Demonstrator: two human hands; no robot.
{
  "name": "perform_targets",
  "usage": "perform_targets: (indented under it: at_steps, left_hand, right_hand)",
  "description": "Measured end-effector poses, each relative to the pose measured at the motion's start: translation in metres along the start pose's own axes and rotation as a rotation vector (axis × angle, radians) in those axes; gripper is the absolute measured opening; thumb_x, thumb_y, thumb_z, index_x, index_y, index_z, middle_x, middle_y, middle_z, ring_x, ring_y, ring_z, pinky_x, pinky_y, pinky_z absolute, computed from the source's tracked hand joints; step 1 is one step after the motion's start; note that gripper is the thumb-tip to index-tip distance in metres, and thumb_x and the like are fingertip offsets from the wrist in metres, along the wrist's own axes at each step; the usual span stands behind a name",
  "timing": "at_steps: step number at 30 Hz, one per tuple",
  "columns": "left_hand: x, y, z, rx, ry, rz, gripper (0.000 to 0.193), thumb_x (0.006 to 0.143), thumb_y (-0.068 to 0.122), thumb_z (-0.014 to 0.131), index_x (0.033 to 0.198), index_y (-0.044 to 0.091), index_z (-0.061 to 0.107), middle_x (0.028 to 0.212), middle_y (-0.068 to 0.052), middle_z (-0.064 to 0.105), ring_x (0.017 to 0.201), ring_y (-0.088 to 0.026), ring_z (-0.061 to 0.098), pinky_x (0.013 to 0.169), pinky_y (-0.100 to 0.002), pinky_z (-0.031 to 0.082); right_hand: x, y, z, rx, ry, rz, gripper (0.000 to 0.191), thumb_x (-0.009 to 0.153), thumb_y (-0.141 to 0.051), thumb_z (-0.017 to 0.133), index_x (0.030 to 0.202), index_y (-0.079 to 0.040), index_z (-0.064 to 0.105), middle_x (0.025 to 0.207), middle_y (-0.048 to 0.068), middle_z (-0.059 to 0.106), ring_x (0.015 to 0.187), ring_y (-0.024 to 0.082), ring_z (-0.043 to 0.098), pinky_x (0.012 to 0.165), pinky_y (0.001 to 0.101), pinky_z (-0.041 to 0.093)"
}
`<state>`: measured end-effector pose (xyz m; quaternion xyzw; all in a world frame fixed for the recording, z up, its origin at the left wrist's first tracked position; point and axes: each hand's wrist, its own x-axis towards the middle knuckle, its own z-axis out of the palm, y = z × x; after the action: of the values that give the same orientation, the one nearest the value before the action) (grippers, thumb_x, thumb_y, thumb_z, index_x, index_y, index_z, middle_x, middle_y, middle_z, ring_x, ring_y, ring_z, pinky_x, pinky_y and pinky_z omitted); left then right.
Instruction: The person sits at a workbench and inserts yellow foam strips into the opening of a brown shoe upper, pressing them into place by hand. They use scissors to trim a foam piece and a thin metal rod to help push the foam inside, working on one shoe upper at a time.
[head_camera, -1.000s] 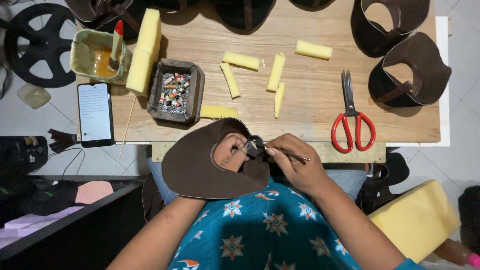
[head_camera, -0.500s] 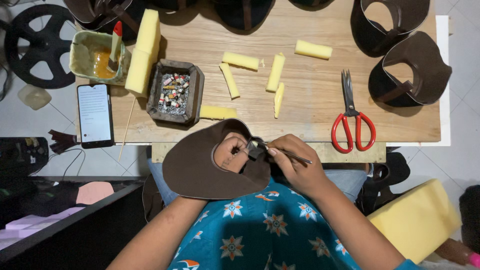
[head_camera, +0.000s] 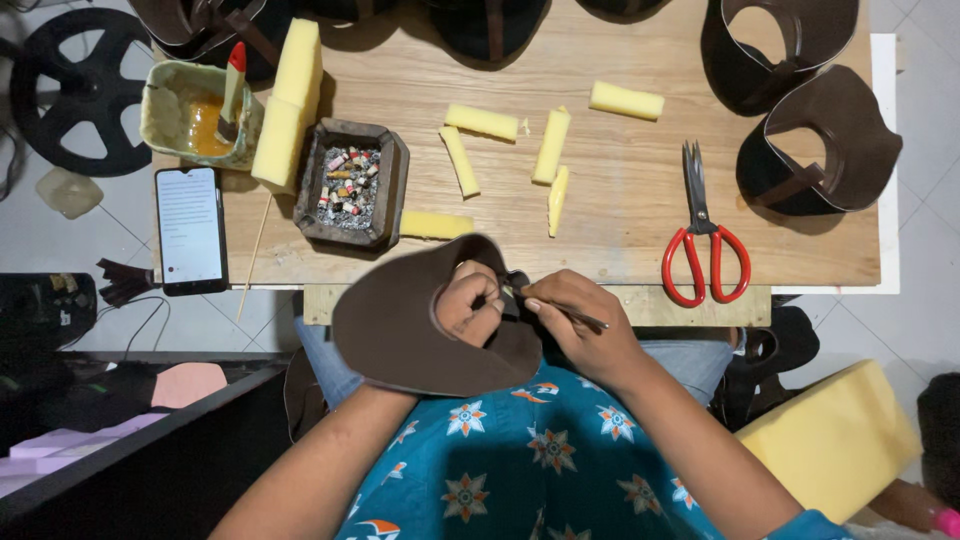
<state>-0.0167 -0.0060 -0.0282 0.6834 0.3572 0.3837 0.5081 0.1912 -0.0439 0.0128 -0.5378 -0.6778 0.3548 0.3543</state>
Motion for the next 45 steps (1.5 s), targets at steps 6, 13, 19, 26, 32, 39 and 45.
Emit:
perform_targets:
  at_steps: [6,13,19,26,32,39,45]
  left_hand:
    - [-0.003,0.004,0.006,0.088,0.051,-0.375,0.024,0.098,0.023,0.064,0.086,0.002,0.063,0.078,-0.012,0.064,0.074,-0.024,0.063,0.069,-0.036,0.050]
    - [-0.007,0.005,0.003,0.095,0.101,-0.315,0.030,0.106,0.022,0.048,0.103,0.002,0.070,0.081,-0.009,0.070,0.071,-0.021,0.068,0.064,-0.035,0.052]
    - [-0.002,0.048,-0.016,0.426,-0.080,-0.019,0.031,0.106,0.016,0.048,0.128,-0.004,0.057,0.109,-0.020,0.065,0.097,-0.025,0.064,0.086,-0.035,0.051]
    - [0.014,0.027,0.001,-0.322,0.099,-0.561,0.030,0.106,0.020,0.048,0.128,0.004,0.061,0.119,-0.008,0.069,0.109,-0.016,0.064,0.095,-0.029,0.049]
    - [0.004,-0.031,0.014,-0.877,0.220,-0.656,0.024,0.102,0.016,0.057,0.118,-0.001,0.065,0.103,-0.009,0.072,0.089,-0.016,0.069,0.081,-0.031,0.056]
    - [0.002,-0.026,0.009,-0.469,0.200,-0.530,0.020,0.097,0.016,0.065,0.104,-0.001,0.073,0.096,-0.008,0.076,0.085,-0.014,0.071,0.075,-0.030,0.056]
    - [0.002,-0.015,0.010,-0.643,0.099,-0.494,0.022,0.097,0.014,0.065,0.110,-0.001,0.073,0.099,-0.007,0.075,0.087,-0.013,0.069,0.076,-0.031,0.056]
  right_hand:
    - [-0.010,0.029,0.009,0.224,0.110,0.169,0.017,0.101,-0.010,0.062,0.106,0.003,0.072,0.099,0.010,0.073,0.091,0.018,0.069,0.083,0.0306,0.056]
    - [-0.012,0.055,0.016,0.709,0.181,0.561,0.027,0.101,-0.020,0.060,0.114,0.004,0.066,0.098,0.014,0.072,0.085,0.018,0.071,0.080,0.0333,0.060]
    - [-0.007,0.052,0.011,1.034,0.254,0.594,0.023,0.100,-0.017,0.061,0.110,0.004,0.064,0.095,0.017,0.071,0.084,0.023,0.073,0.079,0.0361,0.061]
    - [-0.002,0.030,0.004,0.803,0.260,0.507,0.023,0.102,-0.016,0.061,0.111,0.005,0.065,0.098,0.017,0.073,0.088,0.021,0.072,0.081,0.0336,0.060]
    - [-0.007,0.024,-0.001,0.641,0.182,0.377,0.024,0.102,-0.016,0.060,0.113,0.006,0.066,0.099,0.013,0.072,0.089,0.015,0.070,0.079,0.0290,0.059]
    - [-0.007,0.032,0.009,0.746,0.235,0.495,0.023,0.101,-0.013,0.061,0.111,0.007,0.067,0.091,0.014,0.073,0.079,0.016,0.070,0.072,0.0290,0.058]
    - [-0.006,0.038,0.014,0.874,0.211,0.545,0.023,0.100,-0.013,0.062,0.111,0.007,0.067,0.089,0.014,0.072,0.075,0.016,0.068,0.069,0.0297,0.057]
